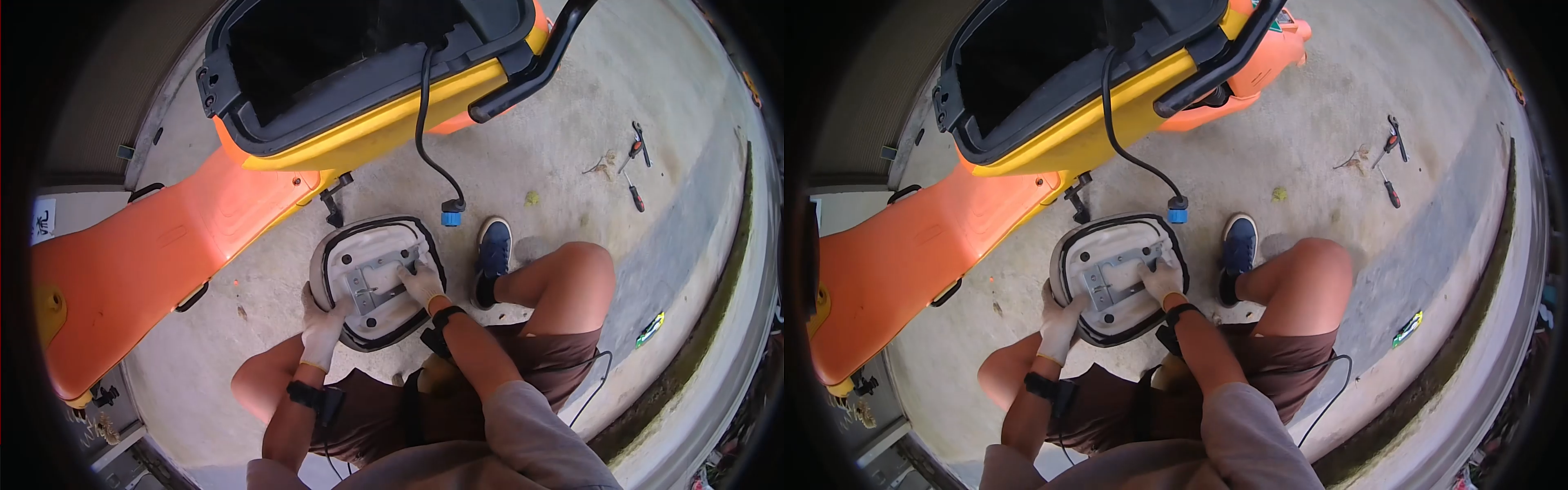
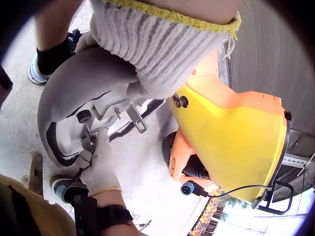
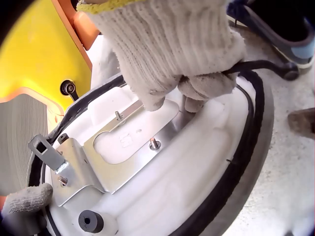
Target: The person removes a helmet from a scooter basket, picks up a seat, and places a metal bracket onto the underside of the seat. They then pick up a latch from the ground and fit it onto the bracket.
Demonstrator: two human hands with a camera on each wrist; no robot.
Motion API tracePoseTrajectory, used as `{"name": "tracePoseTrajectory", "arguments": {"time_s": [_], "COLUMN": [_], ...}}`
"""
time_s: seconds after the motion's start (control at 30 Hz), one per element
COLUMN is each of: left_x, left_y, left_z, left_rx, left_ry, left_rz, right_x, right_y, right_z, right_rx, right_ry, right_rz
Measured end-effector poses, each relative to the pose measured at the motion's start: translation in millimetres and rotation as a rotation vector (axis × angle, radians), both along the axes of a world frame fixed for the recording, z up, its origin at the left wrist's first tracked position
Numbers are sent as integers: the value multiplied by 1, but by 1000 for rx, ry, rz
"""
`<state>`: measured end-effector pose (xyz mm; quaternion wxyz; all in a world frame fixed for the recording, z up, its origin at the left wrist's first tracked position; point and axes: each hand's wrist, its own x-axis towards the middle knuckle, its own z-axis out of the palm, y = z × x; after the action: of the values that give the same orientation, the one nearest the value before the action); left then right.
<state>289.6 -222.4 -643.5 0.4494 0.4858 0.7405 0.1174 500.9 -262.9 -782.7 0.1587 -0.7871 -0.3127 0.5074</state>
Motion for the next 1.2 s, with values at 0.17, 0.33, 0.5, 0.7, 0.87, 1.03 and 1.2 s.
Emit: {"name": "tracePoseTrajectory", "arguments": {"time_s": [0.17, 0.33, 0.5, 0.7, 0.87, 1.03, 1.2], "left_x": [34, 30, 45, 61, 81, 94, 93], "left_y": [6, 7, 3, 6, 9, 1, -1], "left_z": [33, 29, 32, 31, 37, 37, 37], "left_rx": [-79, -79, 61, 92, 130, 178, 173], "left_ry": [298, 278, 411, 397, 413, 424, 433], "left_rz": [-84, -51, -125, -107, -79, -12, -24], "right_x": [1, -8, -9, -6, 0, -2, 9], "right_y": [5, -1, 1, -2, 5, 3, 7], "right_z": [-13, -32, -22, -12, -13, -11, -3], "right_rx": [-52, 59, 72, 8, -34, -16, -37], "right_ry": [-35, -163, -95, -15, 13, 26, 97], "right_rz": [84, 37, -107, -180, -211, -243, -177]}}
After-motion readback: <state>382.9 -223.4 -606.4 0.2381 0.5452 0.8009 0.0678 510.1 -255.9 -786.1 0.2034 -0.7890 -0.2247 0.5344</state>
